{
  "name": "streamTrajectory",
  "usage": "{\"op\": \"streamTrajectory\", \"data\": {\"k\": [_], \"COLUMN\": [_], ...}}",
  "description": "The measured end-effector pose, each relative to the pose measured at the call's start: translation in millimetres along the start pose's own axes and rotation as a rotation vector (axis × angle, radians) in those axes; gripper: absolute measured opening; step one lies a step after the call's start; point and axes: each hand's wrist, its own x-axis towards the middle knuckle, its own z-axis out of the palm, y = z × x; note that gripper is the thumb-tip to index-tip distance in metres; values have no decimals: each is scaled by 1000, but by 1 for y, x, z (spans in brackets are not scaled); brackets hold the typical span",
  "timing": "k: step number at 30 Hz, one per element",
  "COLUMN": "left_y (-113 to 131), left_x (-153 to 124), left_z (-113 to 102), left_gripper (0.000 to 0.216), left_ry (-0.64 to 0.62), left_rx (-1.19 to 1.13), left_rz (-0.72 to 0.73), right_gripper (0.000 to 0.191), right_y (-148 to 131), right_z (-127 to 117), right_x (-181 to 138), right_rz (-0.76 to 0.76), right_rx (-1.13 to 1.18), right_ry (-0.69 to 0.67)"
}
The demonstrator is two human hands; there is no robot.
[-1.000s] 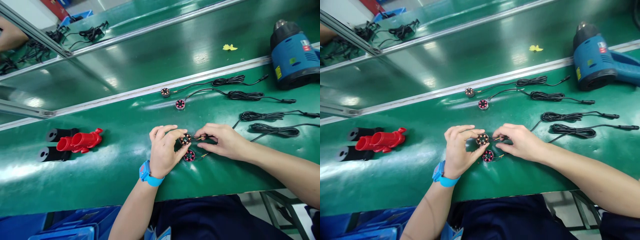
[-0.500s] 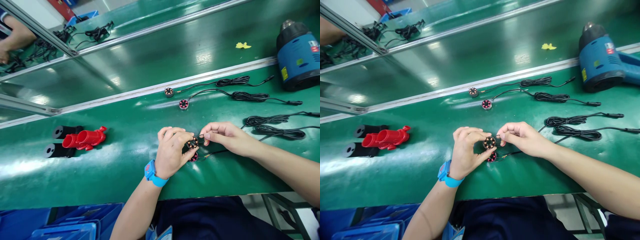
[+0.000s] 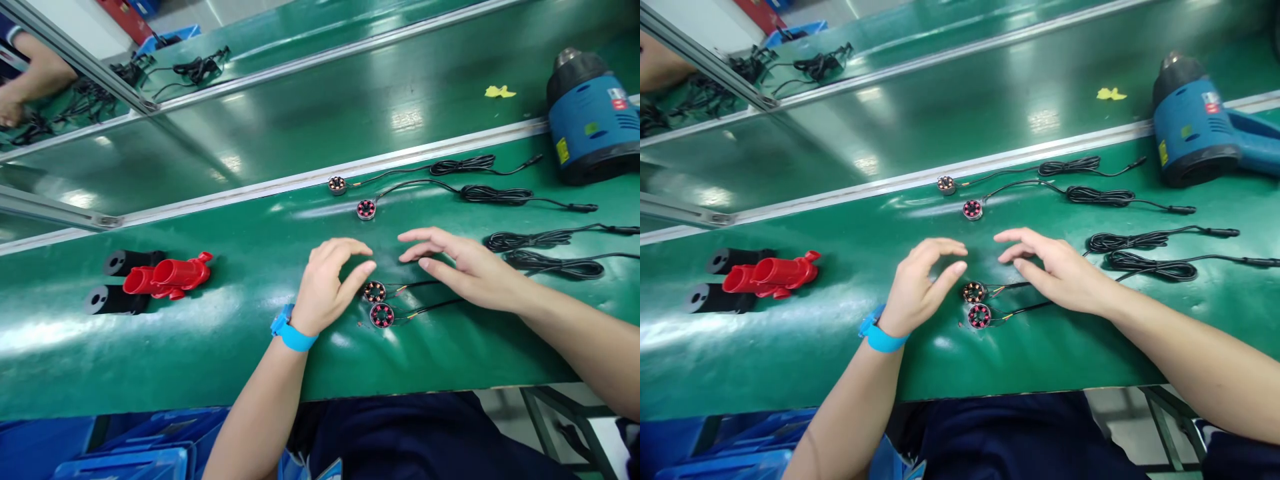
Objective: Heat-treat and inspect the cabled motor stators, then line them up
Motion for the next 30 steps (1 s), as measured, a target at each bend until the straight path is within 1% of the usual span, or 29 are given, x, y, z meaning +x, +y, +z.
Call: {"op": "streamTrajectory", "data": {"k": [2,4,5,7,10,12,17,20,22,24,27,30], "left_y": [-6,-15,-18,-23,-22,-17,-10,-13,-17,-20,-22,-20], "left_x": [12,24,30,38,39,35,23,19,18,18,18,17], "left_z": [1,5,8,13,17,16,10,9,9,11,12,11], "left_gripper": [32,46,48,45,38,34,14,20,27,32,37,41], "left_ry": [10,-25,-39,-52,-49,-40,-30,-65,-85,-91,-64,-11], "left_rx": [109,231,292,397,453,449,366,287,240,211,194,190], "left_rz": [-55,-83,-91,-111,-139,-139,-117,-89,-69,-58,-38,21], "right_gripper": [36,32,30,29,28,27,25,22,21,21,27,34], "right_y": [3,7,8,10,11,11,11,10,9,7,2,-1], "right_z": [-6,-10,-11,-12,-10,-9,-6,-6,-8,-9,-7,-1], "right_x": [1,1,2,2,3,3,3,2,3,8,22,43], "right_rz": [-6,-14,-17,-13,-1,-10,-47,-78,-114,-154,-224,-328], "right_rx": [-35,-52,-57,-63,-64,-63,-59,-112,-195,-308,-451,-489], "right_ry": [91,155,179,213,237,243,241,252,262,243,147,59]}}
